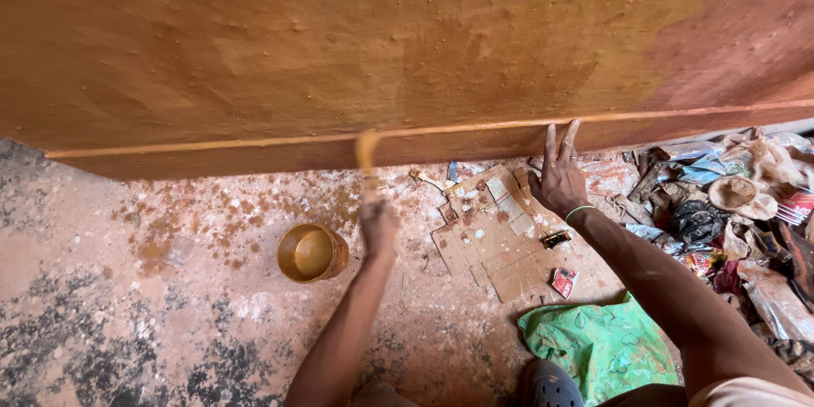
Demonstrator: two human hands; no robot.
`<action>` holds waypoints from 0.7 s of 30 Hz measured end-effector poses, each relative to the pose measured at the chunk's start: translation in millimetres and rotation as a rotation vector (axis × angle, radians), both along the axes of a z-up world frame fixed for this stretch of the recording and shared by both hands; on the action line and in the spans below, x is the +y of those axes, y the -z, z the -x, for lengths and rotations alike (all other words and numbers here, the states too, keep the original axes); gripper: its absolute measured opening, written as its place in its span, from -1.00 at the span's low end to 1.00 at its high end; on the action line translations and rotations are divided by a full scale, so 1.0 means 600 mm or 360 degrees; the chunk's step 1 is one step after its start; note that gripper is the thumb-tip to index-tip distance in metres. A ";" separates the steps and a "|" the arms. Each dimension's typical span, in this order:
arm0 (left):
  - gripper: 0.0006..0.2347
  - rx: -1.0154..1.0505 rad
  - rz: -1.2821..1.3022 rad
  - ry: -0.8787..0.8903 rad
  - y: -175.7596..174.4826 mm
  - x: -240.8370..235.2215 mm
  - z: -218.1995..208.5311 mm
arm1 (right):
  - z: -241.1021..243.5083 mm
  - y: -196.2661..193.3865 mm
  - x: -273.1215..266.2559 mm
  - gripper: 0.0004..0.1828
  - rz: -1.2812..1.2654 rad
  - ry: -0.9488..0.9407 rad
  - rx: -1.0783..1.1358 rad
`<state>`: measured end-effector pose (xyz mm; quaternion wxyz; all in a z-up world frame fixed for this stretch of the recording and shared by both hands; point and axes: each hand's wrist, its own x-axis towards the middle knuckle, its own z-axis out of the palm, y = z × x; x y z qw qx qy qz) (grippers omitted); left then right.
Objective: The person paints a wall with a brush, applying a yellowish-brown coat to the lower section and moving upward. The person repeatedly dips the brush into a small container and continues brushing along the wall surface.
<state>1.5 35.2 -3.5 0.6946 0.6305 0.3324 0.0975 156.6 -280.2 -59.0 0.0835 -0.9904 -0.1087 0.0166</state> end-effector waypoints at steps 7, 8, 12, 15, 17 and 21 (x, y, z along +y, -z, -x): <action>-0.61 -0.0179 0.0245 -0.0751 -0.009 0.126 0.009 | 0.008 -0.013 0.001 0.18 0.0021 -0.0006 0.0174; -0.69 -0.0122 0.0210 -0.0678 -0.012 0.120 0.003 | 0.010 -0.019 0.000 0.17 0.0047 -0.0006 0.0199; -0.80 0.0006 0.0166 -0.0207 -0.031 0.035 -0.039 | 0.002 -0.031 0.007 0.17 0.0116 -0.0059 0.0097; -0.59 0.0043 0.0028 0.0455 -0.045 -0.057 -0.043 | 0.008 -0.026 0.002 0.13 0.0106 -0.0061 0.0115; -0.50 -0.0055 -0.0048 0.0821 -0.056 -0.095 -0.033 | 0.006 -0.023 0.001 0.14 0.0098 -0.0083 0.0090; -0.51 -0.0189 0.0155 0.0902 -0.068 -0.104 -0.021 | 0.006 -0.024 -0.001 0.16 0.0113 -0.0105 0.0056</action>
